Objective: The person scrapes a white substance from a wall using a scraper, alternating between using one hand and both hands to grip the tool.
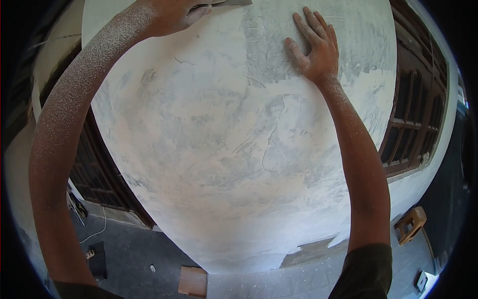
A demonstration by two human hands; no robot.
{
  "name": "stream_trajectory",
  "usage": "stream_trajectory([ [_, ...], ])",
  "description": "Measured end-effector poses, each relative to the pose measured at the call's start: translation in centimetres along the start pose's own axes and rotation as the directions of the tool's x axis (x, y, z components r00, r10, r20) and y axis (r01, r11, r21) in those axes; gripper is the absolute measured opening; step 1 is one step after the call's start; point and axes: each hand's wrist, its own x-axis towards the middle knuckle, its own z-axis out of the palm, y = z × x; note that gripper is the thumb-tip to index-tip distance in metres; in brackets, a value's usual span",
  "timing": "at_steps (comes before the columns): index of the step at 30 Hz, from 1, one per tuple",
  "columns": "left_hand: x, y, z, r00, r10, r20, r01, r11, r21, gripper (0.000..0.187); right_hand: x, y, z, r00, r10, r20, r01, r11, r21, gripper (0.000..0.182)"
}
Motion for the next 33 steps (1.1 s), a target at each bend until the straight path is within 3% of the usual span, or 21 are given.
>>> stream_trajectory([
  [1,-0.6,0.9,-1.0,0.976,-0.132,0.173,0.123,0.990,0.064,0.046,-0.1,0.0,0.0,1.000,0.004,0.003,-0.004,1.000,0.012,0.058],
  [2,-1.7,1.1,-2.6,0.978,-0.100,0.182,0.117,0.990,-0.085,0.046,-0.2,0.1,0.0,1.000,0.012,0.002,-0.012,1.000,0.016,0.058],
  [3,-0.2,0.3,-1.2,0.977,-0.100,0.189,0.117,0.990,-0.078,0.046,-0.2,0.1,0.0,1.000,0.013,-0.001,-0.013,1.000,0.014,0.058],
  [5,3.4,-2.2,2.7,0.970,0.119,-0.214,-0.111,0.993,0.045,0.045,-0.1,-0.2,0.2,1.000,0.002,-0.007,-0.002,1.000,0.021,0.058],
  [6,3.7,-1.0,1.6,0.990,0.031,-0.141,-0.032,0.999,-0.007,0.045,-0.2,-0.3,0.0,1.000,0.007,-0.003,-0.007,1.000,0.009,0.058],
  [9,1.2,0.7,-0.8,0.999,0.017,-0.045,-0.024,0.987,-0.159,0.045,0.1,0.1,0.1,1.000,0.006,-0.004,-0.006,1.000,0.005,0.058],
  [10,0.9,0.0,1.0,0.975,0.097,-0.199,-0.122,0.986,-0.116,0.046,-0.1,0.0,0.1,1.000,0.014,0.000,-0.014,1.000,0.016,0.058],
  [11,0.9,-0.4,2.7,0.975,0.102,-0.198,-0.126,0.986,-0.113,0.046,-0.3,0.1,0.1,1.000,0.020,0.000,-0.020,1.000,0.015,0.058],
  [13,1.5,-1.0,5.2,0.964,-0.009,-0.267,0.004,1.000,-0.018,0.035,-0.2,-0.1,0.1,0.999,0.039,0.004,-0.039,0.999,0.023,0.057],
  [15,2.9,-1.9,6.4,0.969,-0.034,-0.245,0.041,0.999,0.020,0.034,-0.2,-0.1,-0.1,0.999,0.053,0.001,-0.053,0.998,0.020,0.058],
  [17,4.4,-3.2,7.7,0.850,0.078,-0.522,-0.084,0.996,0.013,0.033,-0.2,-0.2,0.1,0.999,0.050,0.005,-0.050,0.999,0.008,0.058],
  [18,-0.3,1.7,-0.1,0.985,-0.082,-0.151,0.049,0.976,-0.212,0.046,-0.2,-0.3,0.2,0.999,0.045,0.004,-0.045,0.999,0.017,0.058],
  [21,-0.3,3.6,-0.2,0.980,-0.166,-0.110,0.120,0.934,-0.336,0.047,-0.2,-0.1,0.2,0.999,0.038,0.001,-0.038,0.999,0.025,0.058],
  [23,2.1,4.0,6.9,0.932,-0.216,-0.292,0.154,0.963,-0.220,0.035,-0.3,-0.1,0.3,0.999,0.038,-0.008,-0.037,0.999,0.023,0.057],
  [24,1.2,5.5,7.8,0.926,-0.261,-0.274,0.184,0.943,-0.277,0.037,-0.3,-0.1,0.3,0.999,0.039,-0.006,-0.039,0.999,0.029,0.057],
  [27,-1.0,10.0,8.2,0.895,-0.366,-0.255,0.237,0.874,-0.424,0.041,-0.3,-0.3,0.0,0.999,0.050,-0.006,-0.049,0.998,0.025,0.057],
  [33,2.9,10.8,5.6,0.841,-0.467,-0.273,0.254,0.785,-0.565,0.044,-0.1,-0.2,0.0,0.998,0.060,0.011,-0.060,0.997,0.038,0.055],
])
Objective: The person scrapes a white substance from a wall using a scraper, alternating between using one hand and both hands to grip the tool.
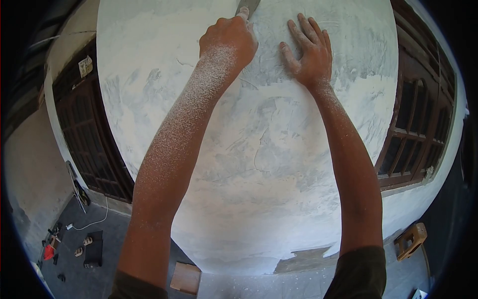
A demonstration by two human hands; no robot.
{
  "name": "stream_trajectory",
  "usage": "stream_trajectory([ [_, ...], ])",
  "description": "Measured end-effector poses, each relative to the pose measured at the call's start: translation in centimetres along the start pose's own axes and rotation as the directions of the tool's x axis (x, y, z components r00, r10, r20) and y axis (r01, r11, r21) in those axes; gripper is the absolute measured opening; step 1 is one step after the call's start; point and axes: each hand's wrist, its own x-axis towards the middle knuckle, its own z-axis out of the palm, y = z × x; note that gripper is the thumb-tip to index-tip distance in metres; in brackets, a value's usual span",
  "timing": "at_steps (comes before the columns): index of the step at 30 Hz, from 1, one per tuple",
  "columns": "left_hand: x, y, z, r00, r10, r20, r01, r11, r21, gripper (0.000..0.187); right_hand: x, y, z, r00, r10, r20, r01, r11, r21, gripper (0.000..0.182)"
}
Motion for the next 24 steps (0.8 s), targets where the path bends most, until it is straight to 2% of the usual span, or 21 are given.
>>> stream_trajectory([
  [2,-1.6,0.7,0.8,0.996,-0.080,-0.029,0.079,0.996,-0.052,0.045,-0.1,0.1,0.1,1.000,0.005,-0.008,-0.005,1.000,0.013,0.055],
  [3,-2.8,1.3,0.3,0.995,-0.089,0.055,0.092,0.995,-0.048,0.045,-0.2,0.0,0.1,1.000,0.008,-0.002,-0.008,1.000,0.010,0.055],
  [5,-3.5,1.7,0.6,0.993,-0.103,0.050,0.106,0.993,-0.058,0.044,-0.1,0.0,0.1,1.000,0.013,0.004,-0.013,1.000,-0.004,0.055],
  [7,-2.6,2.0,0.6,0.993,-0.114,0.036,0.116,0.991,-0.071,0.044,-0.1,0.2,0.2,1.000,0.006,-0.007,-0.006,1.000,-0.011,0.055],
  [9,-0.1,2.1,0.0,0.985,-0.141,0.097,0.149,0.986,-0.079,0.044,-0.2,0.0,0.3,1.000,-0.001,-0.013,0.000,1.000,-0.008,0.056],
  [13,-0.3,2.4,0.3,0.988,-0.141,0.055,0.146,0.985,-0.096,0.041,-0.1,0.0,0.1,1.000,-0.002,-0.003,0.002,1.000,-0.005,0.056],
  [15,-2.5,2.2,1.8,0.987,-0.154,-0.040,0.146,0.975,-0.167,0.037,-0.1,0.0,0.2,1.000,0.000,0.000,0.000,1.000,0.001,0.056],
  [18,-3.3,2.1,1.8,0.986,-0.164,0.008,0.163,0.973,-0.160,0.037,-0.1,0.0,0.2,1.000,-0.009,-0.013,0.009,1.000,-0.021,0.055],
  [22,0.7,2.0,-0.1,0.985,-0.166,0.052,0.172,0.973,-0.151,0.035,0.0,-0.1,0.0,1.000,-0.005,-0.003,0.005,1.000,-0.022,0.054],
  [24,1.0,1.8,0.9,0.990,-0.136,-0.035,0.127,0.975,-0.181,0.034,0.0,-0.1,0.0,1.000,-0.010,-0.002,0.010,1.000,-0.018,0.054],
])
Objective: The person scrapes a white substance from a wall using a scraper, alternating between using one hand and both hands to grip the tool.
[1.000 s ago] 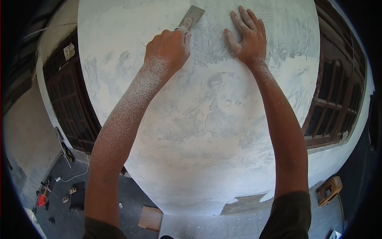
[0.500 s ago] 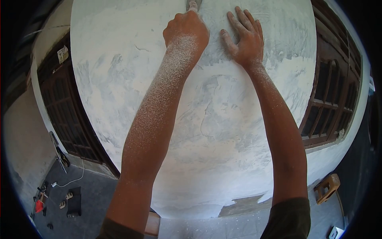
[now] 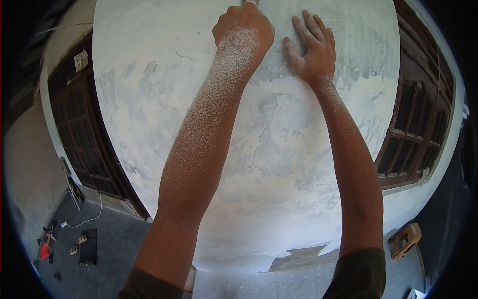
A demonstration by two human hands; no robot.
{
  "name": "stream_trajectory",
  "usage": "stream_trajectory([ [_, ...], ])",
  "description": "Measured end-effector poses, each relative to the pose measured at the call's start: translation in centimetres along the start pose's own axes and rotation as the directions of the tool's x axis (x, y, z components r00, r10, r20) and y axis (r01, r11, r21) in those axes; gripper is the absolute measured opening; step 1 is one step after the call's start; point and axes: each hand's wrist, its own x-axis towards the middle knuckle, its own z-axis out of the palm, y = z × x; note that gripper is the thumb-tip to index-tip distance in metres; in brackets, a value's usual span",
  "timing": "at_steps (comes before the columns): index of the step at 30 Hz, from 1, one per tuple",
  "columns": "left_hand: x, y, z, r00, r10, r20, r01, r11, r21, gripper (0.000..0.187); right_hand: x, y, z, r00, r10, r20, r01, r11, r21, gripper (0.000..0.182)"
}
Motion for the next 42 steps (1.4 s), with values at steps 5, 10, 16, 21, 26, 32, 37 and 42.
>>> stream_trajectory([
  [5,-5.3,-0.2,0.8,0.991,-0.089,0.096,0.090,0.996,-0.008,0.040,0.0,0.1,0.0,1.000,-0.006,-0.002,0.006,1.000,0.005,0.055],
  [10,-1.5,0.3,-0.9,0.996,-0.069,0.058,0.072,0.996,-0.049,0.049,-0.1,-0.1,0.0,1.000,0.012,0.001,-0.012,1.000,-0.004,0.055],
  [16,-4.5,0.1,0.8,0.987,-0.138,0.080,0.146,0.983,-0.114,0.049,0.0,-0.1,-0.2,1.000,0.006,0.003,-0.006,1.000,0.013,0.055],
  [21,-0.4,0.0,0.1,0.995,-0.071,0.066,0.076,0.994,-0.077,0.050,0.0,-0.1,0.0,1.000,0.001,0.000,-0.001,1.000,0.004,0.055],
  [26,-3.9,0.0,1.3,0.996,-0.087,0.019,0.089,0.992,-0.084,0.050,-0.1,0.1,0.2,1.000,-0.015,-0.017,0.015,1.000,-0.004,0.056],
  [32,-0.3,-0.2,0.1,0.998,-0.043,0.051,0.044,0.999,-0.016,0.052,0.0,-0.1,0.0,1.000,0.005,-0.005,-0.005,1.000,0.005,0.056],
  [37,-3.2,-0.2,1.0,0.994,-0.093,0.059,0.094,0.995,-0.023,0.051,-0.1,0.1,-0.1,1.000,-0.002,0.001,0.002,1.000,-0.003,0.056],
  [42,-2.6,-0.7,1.3,0.997,-0.045,0.065,0.047,0.999,-0.021,0.053,0.0,-0.1,0.2,0.999,0.035,0.000,-0.035,0.999,-0.009,0.056],
])
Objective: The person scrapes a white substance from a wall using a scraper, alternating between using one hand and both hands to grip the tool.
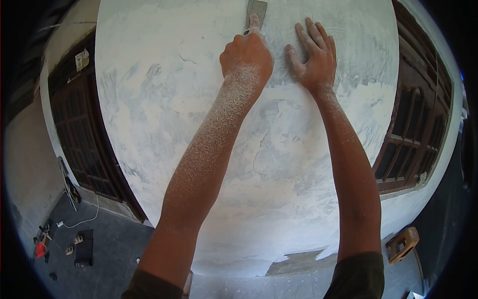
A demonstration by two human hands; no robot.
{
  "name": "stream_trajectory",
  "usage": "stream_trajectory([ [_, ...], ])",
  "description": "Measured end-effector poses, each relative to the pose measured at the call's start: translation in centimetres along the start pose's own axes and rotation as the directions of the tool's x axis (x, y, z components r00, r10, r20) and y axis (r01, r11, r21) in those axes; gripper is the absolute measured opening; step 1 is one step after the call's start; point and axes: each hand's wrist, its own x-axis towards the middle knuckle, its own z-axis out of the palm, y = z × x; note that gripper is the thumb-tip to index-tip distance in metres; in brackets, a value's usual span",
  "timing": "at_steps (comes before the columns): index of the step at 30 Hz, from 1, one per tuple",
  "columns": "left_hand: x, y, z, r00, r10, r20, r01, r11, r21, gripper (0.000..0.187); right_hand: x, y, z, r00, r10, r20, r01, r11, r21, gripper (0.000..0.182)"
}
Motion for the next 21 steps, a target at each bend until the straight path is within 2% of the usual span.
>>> stream_trajectory([
  [2,2.3,0.1,-1.0,0.999,0.022,-0.041,-0.023,1.000,-0.003,0.052,-0.1,-0.2,-0.1,1.000,0.004,0.002,-0.004,1.000,0.011,0.056],
  [4,2.4,0.4,-1.5,1.000,0.005,0.016,-0.005,1.000,0.005,0.051,0.1,-0.1,-0.2,1.000,-0.010,0.004,0.010,1.000,0.019,0.056],
  [7,-2.0,0.9,-0.7,0.996,-0.022,0.087,0.020,0.999,0.025,0.062,0.0,0.2,0.0,0.999,-0.037,-0.002,0.037,0.999,0.029,0.056],
  [8,-3.1,0.9,-0.5,0.986,-0.052,0.156,0.048,0.998,0.031,0.064,-0.1,0.2,0.1,0.999,-0.045,-0.015,0.046,0.999,0.026,0.056],
  [10,-2.9,0.8,-0.3,0.987,-0.027,0.157,0.023,0.999,0.027,0.066,-0.1,0.1,-0.1,0.999,-0.036,-0.009,0.036,0.999,0.016,0.056],
  [13,1.2,1.2,-1.8,0.997,0.012,0.076,-0.012,1.000,-0.006,0.062,0.1,0.2,-0.1,0.999,-0.034,-0.006,0.034,0.999,0.010,0.056],
  [15,2.7,1.3,-2.2,0.997,0.018,0.077,-0.021,0.999,0.042,0.060,-0.1,0.1,0.0,0.999,-0.037,-0.005,0.037,0.999,0.018,0.056],
  [17,1.8,1.4,-1.8,0.997,0.017,0.073,-0.021,0.999,0.046,0.061,-0.1,0.2,0.0,0.999,-0.044,-0.029,0.045,0.999,0.022,0.055],
  [19,-1.3,0.7,0.2,1.000,-0.002,-0.013,0.002,1.000,-0.002,0.050,0.0,0.4,0.0,0.999,-0.047,-0.022,0.047,0.999,0.025,0.055],
  [21,-2.7,0.3,0.7,0.999,0.004,0.042,-0.004,1.000,-0.018,0.054,-0.1,0.2,0.0,0.998,-0.050,-0.021,0.051,0.998,0.028,0.054],
])
